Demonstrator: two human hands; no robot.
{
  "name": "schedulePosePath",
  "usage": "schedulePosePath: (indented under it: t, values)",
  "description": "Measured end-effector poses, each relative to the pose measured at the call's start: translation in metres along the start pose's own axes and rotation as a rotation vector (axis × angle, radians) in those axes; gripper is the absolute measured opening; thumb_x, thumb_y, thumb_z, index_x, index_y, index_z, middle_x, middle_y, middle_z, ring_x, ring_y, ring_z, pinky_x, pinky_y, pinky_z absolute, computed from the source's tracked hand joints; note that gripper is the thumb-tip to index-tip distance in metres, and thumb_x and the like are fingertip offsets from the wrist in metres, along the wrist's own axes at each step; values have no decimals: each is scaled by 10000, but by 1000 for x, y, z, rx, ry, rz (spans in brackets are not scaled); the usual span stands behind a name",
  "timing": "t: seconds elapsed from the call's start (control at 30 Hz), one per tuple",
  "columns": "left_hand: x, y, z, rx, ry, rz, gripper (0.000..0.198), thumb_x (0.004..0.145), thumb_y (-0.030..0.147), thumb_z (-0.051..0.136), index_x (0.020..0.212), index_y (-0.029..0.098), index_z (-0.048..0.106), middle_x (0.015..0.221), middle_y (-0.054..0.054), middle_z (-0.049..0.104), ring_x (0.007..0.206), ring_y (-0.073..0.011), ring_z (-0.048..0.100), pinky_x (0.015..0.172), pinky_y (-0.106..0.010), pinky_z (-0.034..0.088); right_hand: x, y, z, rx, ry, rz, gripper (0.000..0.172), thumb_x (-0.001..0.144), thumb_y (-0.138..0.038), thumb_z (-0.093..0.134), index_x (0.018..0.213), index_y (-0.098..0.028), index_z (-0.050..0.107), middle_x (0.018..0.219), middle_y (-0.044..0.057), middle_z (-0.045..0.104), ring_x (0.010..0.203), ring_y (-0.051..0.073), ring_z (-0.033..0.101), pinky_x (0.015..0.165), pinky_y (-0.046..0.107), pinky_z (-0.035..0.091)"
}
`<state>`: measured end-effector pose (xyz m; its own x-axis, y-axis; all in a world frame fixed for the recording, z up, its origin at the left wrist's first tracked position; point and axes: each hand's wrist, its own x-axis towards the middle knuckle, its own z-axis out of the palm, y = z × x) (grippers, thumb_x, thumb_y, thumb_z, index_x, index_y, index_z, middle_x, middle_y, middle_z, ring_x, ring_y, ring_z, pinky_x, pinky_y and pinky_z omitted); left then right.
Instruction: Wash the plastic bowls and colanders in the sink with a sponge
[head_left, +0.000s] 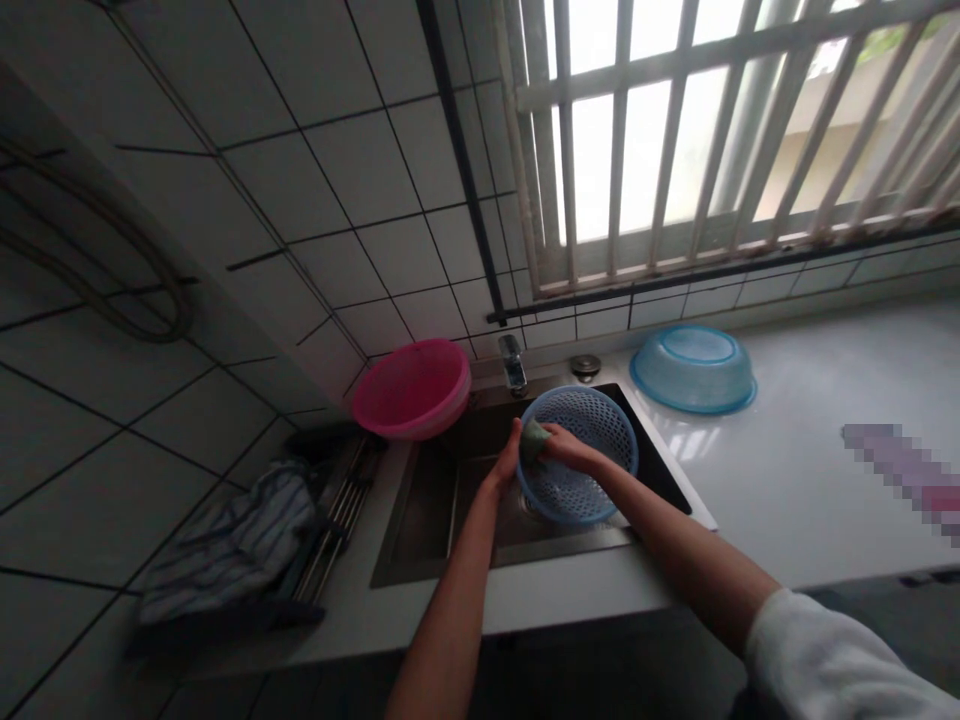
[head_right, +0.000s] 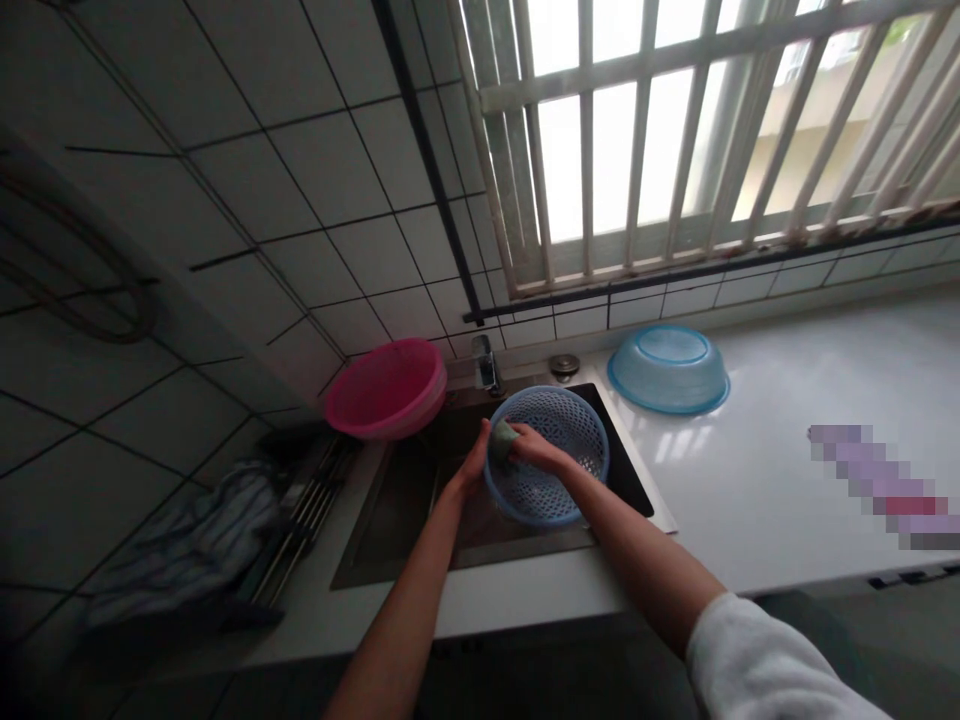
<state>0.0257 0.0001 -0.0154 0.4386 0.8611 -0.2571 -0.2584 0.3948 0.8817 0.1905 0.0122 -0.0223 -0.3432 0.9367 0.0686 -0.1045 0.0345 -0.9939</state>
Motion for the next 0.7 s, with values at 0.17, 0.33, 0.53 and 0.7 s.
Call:
schedulePosePath:
  t: [0.17, 0.33, 0.53, 0.7]
  values:
    - [-4, 2, 17, -47, -131, 102, 737, 989, 735, 428, 1461, 203, 623, 1358, -124, 720, 1348, -318, 608, 1213, -482, 387, 11, -11, -18, 190, 380, 55, 214, 740, -377, 560, 846, -196, 602, 783, 14, 637, 686, 151, 518, 619, 238, 436]
    - [-8, 6, 13, 20, -8, 3, 789, 996, 755, 350, 1455, 174, 621, 1385, -154, 698, 1380, -351, 580, 1211, -515, 389, -1, -6, -6, -33, -77, 38, 196, 705, -285, 623, 863, -181, 671, 815, 21, 668, 701, 150, 541, 641, 240, 444]
    - [-4, 7, 0, -7, 115, 128, 769, 980, 768, 388, 1465, 214, 608, 1539, -121, 585, 1460, -299, 508, 1242, -446, 352, -11, 0, 5, -258, -688, 106, 162, 698, -241, 605, 781, -146, 707, 663, -22, 595, 630, 118, 505, 609, 221, 413]
    - [-3, 5, 6, -23, 42, 39, 742, 986, 744, 421, 1453, 203, 621, 1398, -136, 693, 1351, -331, 608, 1177, -481, 434, -2, -3, -1, -97, -230, -20, 227, 723, -323, 638, 872, -159, 693, 812, 18, 668, 682, 139, 545, 632, 237, 439]
